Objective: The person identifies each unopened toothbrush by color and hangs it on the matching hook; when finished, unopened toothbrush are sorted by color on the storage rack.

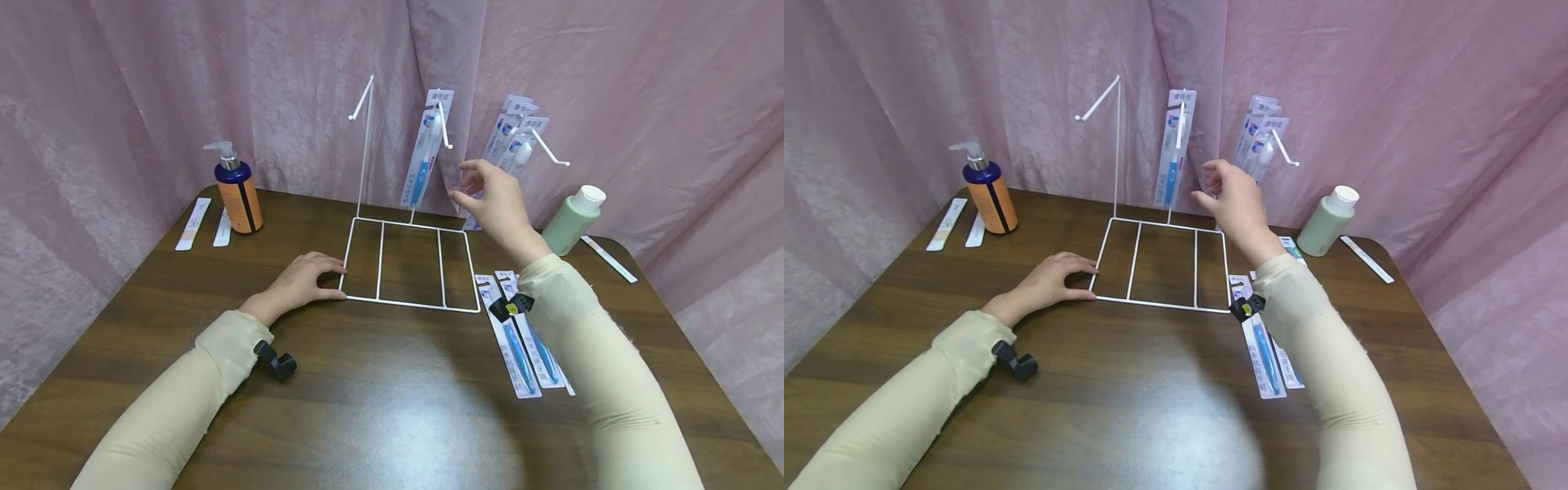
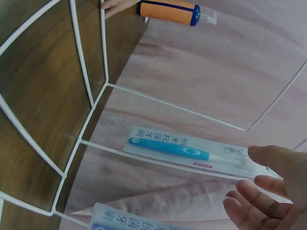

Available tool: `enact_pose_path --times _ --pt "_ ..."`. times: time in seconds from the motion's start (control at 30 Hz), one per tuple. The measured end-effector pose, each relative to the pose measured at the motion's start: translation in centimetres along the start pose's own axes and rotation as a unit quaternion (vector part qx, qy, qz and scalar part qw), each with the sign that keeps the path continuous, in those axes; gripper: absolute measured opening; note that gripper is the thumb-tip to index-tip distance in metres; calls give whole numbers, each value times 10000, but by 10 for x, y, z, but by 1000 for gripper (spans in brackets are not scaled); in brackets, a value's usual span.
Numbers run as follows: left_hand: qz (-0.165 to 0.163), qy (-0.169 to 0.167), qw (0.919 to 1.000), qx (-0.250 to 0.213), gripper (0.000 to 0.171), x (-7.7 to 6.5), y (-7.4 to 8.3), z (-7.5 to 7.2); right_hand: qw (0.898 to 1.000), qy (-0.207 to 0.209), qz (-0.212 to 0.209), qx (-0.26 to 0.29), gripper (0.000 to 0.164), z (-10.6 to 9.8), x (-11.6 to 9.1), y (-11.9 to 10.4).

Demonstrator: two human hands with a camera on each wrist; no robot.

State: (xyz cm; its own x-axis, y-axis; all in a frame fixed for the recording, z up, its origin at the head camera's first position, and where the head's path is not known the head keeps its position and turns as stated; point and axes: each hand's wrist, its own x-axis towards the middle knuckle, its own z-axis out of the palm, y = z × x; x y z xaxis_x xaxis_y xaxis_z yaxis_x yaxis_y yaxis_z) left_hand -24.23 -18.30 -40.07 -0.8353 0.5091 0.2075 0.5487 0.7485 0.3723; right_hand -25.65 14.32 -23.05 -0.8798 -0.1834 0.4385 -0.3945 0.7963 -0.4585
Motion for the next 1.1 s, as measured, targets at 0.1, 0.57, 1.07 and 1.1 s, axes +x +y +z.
enact_pose_path --times 0.1,0.57,1.07,1.1 --pt "-23 -26 10000 -3 54 0 0 0 9999 -104 -71 -96 45 -6 -9 3" --pt "9 -28 10000 42 54 1 -3 0 9959 -814 93 -382 45 -33 -65 37" --pt "-70 -97 9999 3 55 2 -2 0 9947 -736 394 -600 43 -46 -117 85" --pt "-75 -109 9999 -2 55 2 -2 0 9943 -745 434 -630 43 -46 -121 89"
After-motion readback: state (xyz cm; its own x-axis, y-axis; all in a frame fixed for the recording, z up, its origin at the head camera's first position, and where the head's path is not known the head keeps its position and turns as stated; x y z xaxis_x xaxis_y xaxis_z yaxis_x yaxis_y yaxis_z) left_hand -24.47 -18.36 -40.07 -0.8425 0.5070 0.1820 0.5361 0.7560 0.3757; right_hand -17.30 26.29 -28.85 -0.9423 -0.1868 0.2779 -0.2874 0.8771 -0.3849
